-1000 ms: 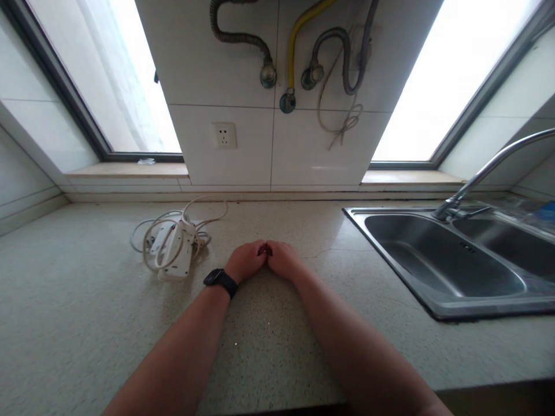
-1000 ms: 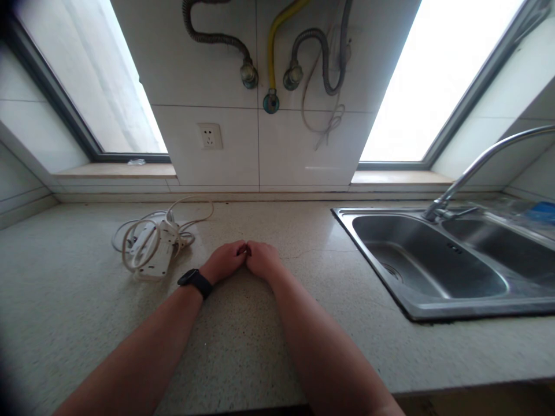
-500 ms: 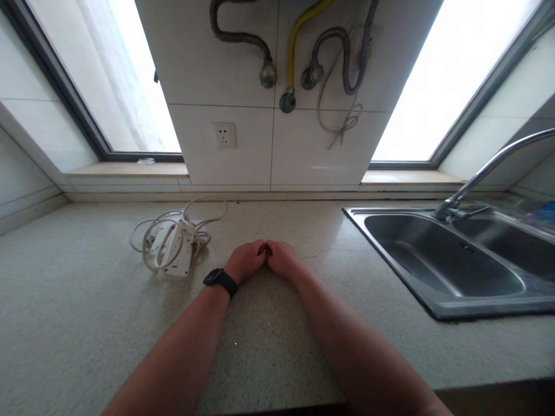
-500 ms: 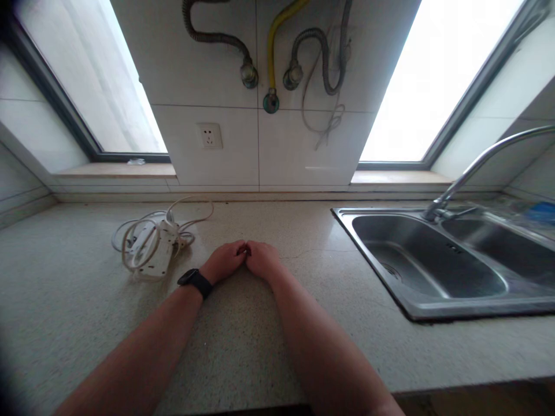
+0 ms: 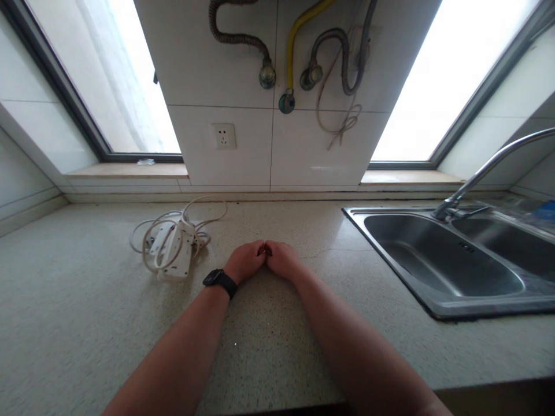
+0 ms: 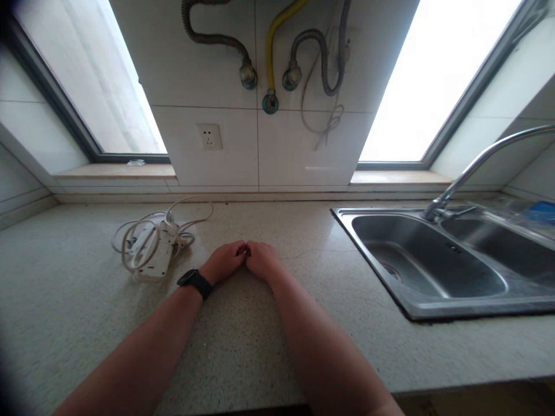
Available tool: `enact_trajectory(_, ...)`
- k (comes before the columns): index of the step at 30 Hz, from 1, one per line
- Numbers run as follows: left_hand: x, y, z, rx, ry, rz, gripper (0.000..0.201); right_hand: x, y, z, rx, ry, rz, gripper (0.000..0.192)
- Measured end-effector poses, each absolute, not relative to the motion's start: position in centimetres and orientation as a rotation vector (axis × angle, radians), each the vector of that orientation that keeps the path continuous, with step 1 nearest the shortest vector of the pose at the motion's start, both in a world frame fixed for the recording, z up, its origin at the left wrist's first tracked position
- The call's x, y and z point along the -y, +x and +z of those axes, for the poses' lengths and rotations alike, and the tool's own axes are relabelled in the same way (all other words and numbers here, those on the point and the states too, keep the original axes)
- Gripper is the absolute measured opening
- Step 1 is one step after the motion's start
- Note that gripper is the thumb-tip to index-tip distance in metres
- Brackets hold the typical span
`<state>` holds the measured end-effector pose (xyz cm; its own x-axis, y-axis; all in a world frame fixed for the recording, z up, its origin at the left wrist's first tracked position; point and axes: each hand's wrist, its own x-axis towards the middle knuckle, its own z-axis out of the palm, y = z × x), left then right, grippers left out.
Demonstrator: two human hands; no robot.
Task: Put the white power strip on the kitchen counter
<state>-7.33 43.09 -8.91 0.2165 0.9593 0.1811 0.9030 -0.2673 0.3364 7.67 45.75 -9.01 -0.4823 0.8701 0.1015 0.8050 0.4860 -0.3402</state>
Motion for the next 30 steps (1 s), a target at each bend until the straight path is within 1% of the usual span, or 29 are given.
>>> enact_trajectory(30, -43.15, -7.46, -9.13, -1.771, 2.346, 0.573, 0.014, -45.75, 7.63, -8.94, 2.486, -1.437, 0.341, 0.025)
